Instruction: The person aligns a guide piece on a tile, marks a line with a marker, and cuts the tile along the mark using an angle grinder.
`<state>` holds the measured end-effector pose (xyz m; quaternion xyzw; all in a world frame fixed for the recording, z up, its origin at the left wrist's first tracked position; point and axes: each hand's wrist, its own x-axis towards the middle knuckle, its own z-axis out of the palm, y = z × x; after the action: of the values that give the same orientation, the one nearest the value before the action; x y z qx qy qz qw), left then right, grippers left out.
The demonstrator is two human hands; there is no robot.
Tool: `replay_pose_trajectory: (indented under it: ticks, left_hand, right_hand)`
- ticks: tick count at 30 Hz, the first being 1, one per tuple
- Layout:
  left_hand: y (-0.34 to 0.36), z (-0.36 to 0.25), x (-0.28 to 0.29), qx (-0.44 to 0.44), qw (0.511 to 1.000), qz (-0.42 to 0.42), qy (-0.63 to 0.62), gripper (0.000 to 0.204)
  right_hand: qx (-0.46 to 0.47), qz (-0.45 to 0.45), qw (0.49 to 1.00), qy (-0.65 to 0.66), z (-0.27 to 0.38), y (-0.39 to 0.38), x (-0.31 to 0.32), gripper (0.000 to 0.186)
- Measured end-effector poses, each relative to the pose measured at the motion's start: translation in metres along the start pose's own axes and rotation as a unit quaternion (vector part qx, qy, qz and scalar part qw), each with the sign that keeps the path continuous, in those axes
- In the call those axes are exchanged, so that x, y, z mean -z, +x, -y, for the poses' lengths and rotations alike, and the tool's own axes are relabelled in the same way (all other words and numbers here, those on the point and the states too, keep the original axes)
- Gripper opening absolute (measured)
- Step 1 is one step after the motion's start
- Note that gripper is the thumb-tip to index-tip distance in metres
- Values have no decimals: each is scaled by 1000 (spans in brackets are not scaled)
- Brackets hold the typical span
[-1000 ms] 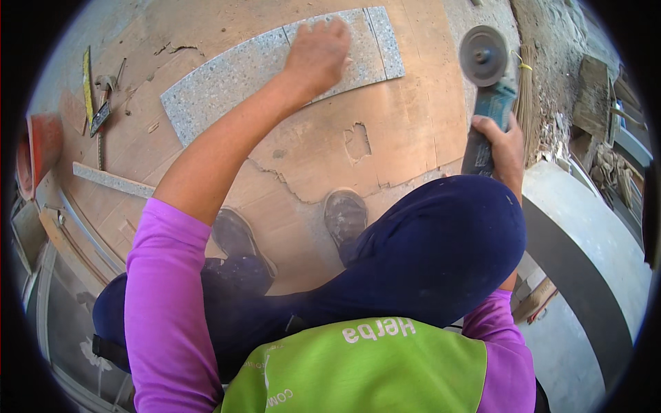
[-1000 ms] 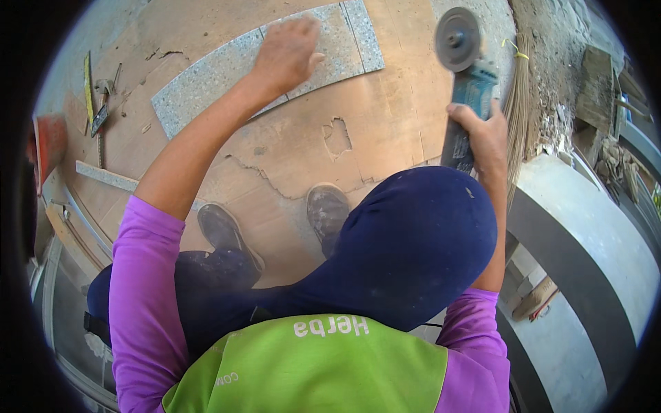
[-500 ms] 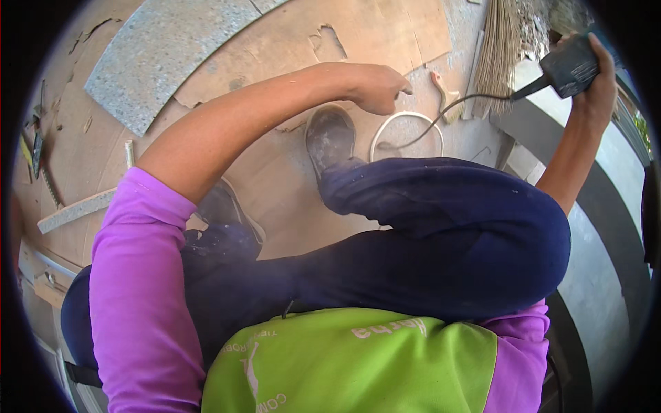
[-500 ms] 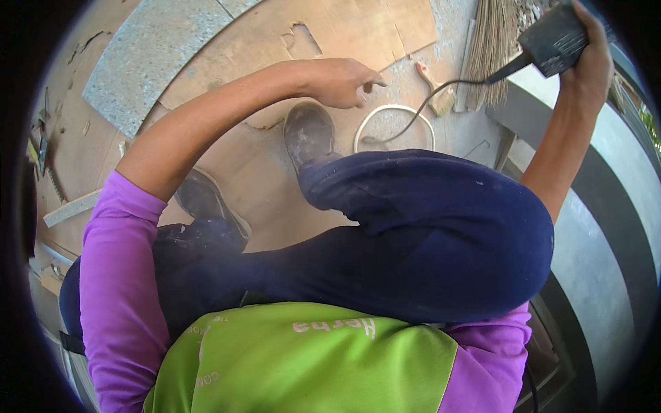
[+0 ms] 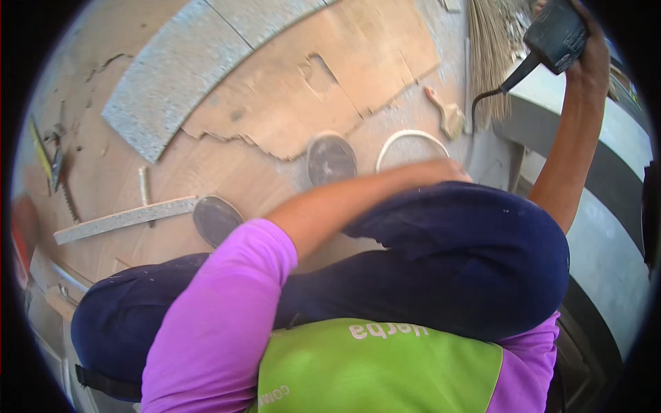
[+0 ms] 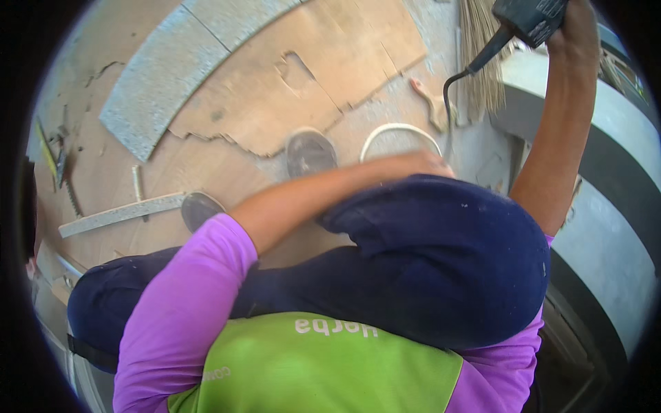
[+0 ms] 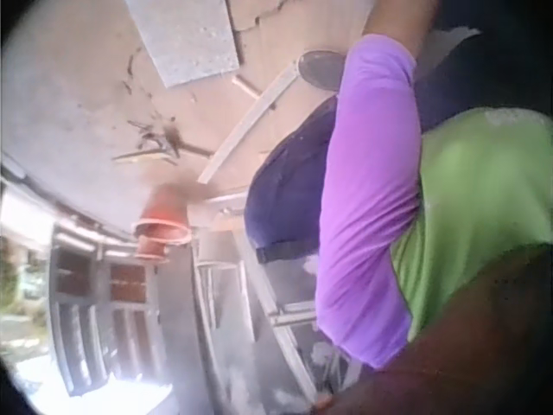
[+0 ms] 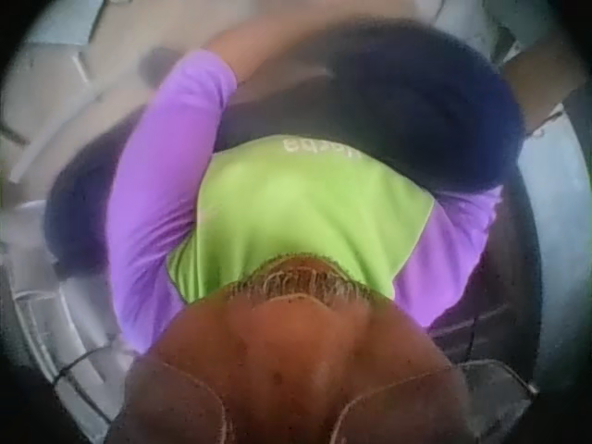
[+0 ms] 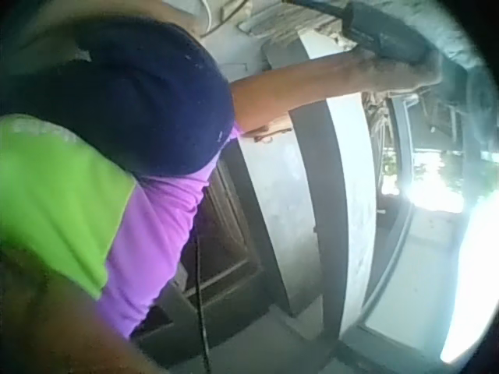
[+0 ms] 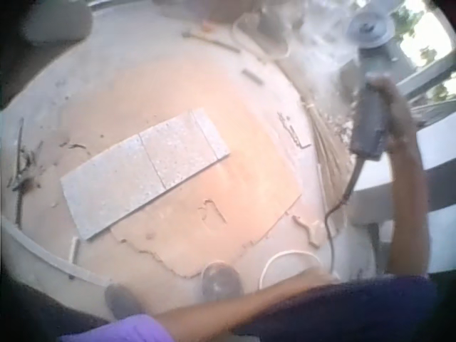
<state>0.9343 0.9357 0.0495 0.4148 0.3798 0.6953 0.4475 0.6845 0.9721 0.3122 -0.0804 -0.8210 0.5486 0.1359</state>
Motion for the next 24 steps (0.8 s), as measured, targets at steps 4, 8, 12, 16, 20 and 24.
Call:
replay_pose_trajectory:
  ticks: [4, 8, 12, 16, 20, 24]
  left_hand:
    - [31, -86, 24, 137, 970, -36, -196, 53]
    - [-24, -66, 107, 213, 937, -43, 272, 59]
    - [-67, -113, 188, 407, 872, -113, 247, 43]
    - [-116, -156, 270, 327, 724, -339, 503, 52]
    - [-138, -184, 322, 355, 597, -355, 626, 70]
    - [-142, -174, 333, 445, 517, -328, 653, 112]
  right_hand:
    - [83, 3, 996, -39, -12, -5, 6, 25]
    - [-176, 100, 977, -71, -79, 27, 4, 35]
    - [-159, 136, 966, -153, -109, -8, -3, 44]
    - [-192, 222, 934, -206, -121, -29, -21, 48]
    - [-202, 240, 918, -243, -155, -43, -27, 50]
    - [-225, 250, 902, -272, -170, -49, -30, 55]
